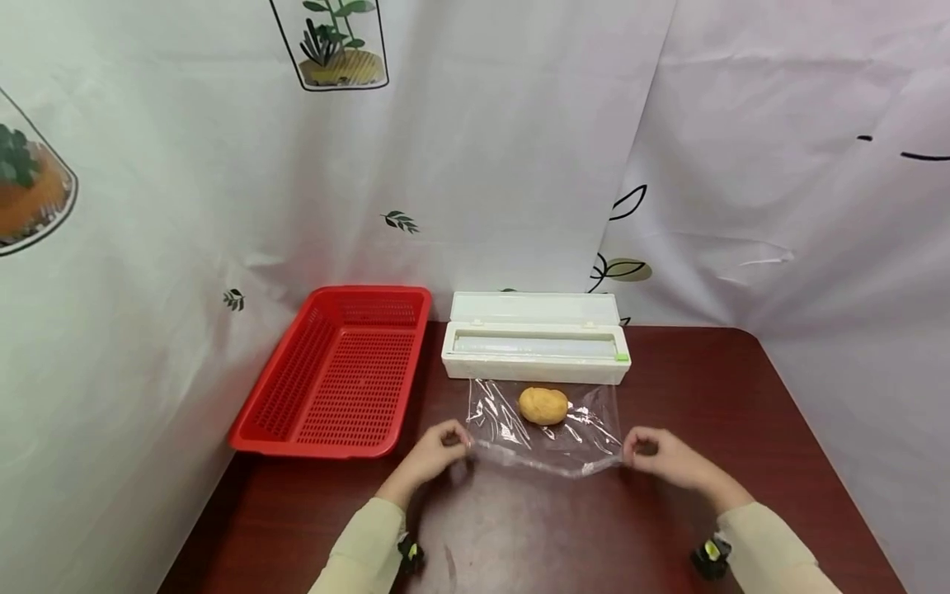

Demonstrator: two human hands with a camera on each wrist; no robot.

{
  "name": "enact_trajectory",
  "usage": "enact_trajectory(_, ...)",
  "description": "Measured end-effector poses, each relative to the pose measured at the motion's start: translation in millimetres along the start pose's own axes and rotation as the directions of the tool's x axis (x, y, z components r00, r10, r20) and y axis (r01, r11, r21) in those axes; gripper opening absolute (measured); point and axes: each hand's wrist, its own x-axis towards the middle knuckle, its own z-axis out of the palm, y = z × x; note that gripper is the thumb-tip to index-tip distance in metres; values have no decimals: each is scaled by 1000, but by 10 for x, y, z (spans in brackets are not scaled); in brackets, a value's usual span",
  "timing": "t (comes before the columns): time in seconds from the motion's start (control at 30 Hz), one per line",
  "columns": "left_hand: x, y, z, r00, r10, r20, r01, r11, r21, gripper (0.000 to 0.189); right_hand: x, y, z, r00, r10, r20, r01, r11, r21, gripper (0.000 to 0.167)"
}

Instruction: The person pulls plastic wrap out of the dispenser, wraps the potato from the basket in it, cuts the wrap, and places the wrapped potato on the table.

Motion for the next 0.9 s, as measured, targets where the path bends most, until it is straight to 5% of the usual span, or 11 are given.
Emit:
enact_trajectory(0.1,195,27,43,977,-116,-182,67,964,-256,7,178,13,-77,973,178,-146,-172,984,54,7)
enact_trajectory(0.17,351,-5,85,946,-165,-279,76,950,-304,6,299,51,-83,933,268,-238,-252,963,98,16)
enact_trajectory(0.3,617,-126,171,900,-149,-411,60,973,-222,15,489,165,-14,864,350,-362,-309,936,169,27)
enact_trajectory(0.4,705,-165,210,876,-117,-467,101,993,-60,17,561,243,55,833,350,-427,-319,936,145,26)
enact_trajectory(0.6,734,-203,257,860,-58,-507,211,946,248,9,617,358,155,799,330,-503,-385,923,-5,21)
enact_trajectory(0.7,764,-202,264,847,-68,-528,229,942,246,19,649,367,163,780,348,-520,-405,914,4,29)
enact_trajectory(0.9,877,-174,233,798,-163,-580,267,959,97,61,729,360,94,759,397,-516,-406,908,100,45)
